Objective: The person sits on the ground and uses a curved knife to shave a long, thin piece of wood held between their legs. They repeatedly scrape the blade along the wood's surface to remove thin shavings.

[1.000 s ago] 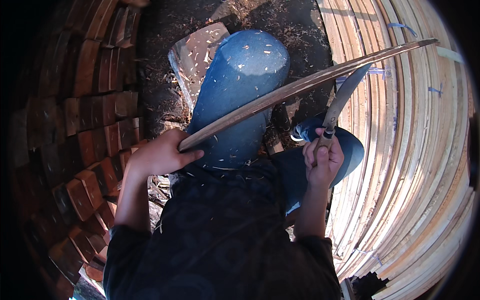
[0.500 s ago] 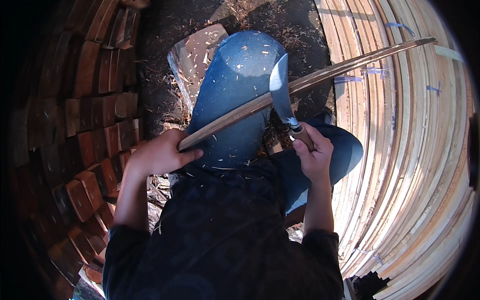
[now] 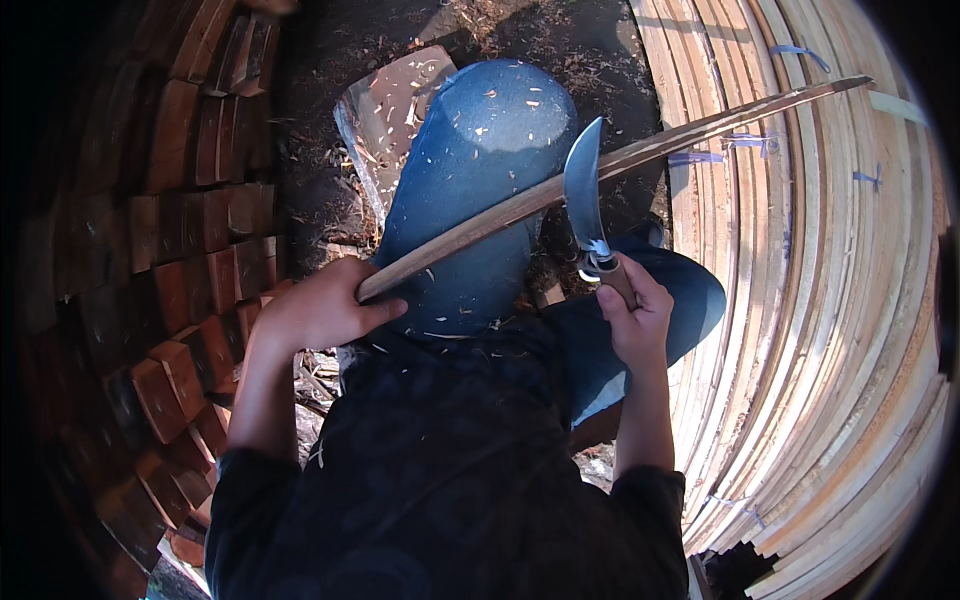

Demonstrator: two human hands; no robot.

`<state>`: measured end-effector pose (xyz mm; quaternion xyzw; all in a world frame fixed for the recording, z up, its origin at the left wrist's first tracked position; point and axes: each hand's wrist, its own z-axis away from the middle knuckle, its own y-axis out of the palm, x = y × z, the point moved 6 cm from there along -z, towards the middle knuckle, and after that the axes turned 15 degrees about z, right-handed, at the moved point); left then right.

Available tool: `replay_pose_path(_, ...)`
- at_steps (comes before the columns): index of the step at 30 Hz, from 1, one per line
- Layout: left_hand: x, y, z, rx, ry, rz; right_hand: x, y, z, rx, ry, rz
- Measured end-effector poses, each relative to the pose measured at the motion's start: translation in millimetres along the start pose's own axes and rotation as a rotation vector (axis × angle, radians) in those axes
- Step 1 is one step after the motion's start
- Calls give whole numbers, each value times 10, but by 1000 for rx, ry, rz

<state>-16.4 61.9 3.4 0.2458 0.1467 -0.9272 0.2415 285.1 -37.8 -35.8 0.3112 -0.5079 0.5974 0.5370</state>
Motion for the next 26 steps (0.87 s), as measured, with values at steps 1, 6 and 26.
replay_pose_path(1,19,8,1,-3,12,-1,-17,-59,-27,-37,16,-96)
replay_pose_path(6,-52,3,13,-3,35,6,34,256,-6,69,6,4)
replay_pose_path(26,-7,15,-12,43,-6,25,-109,-2,-43,-48,-3,-384)
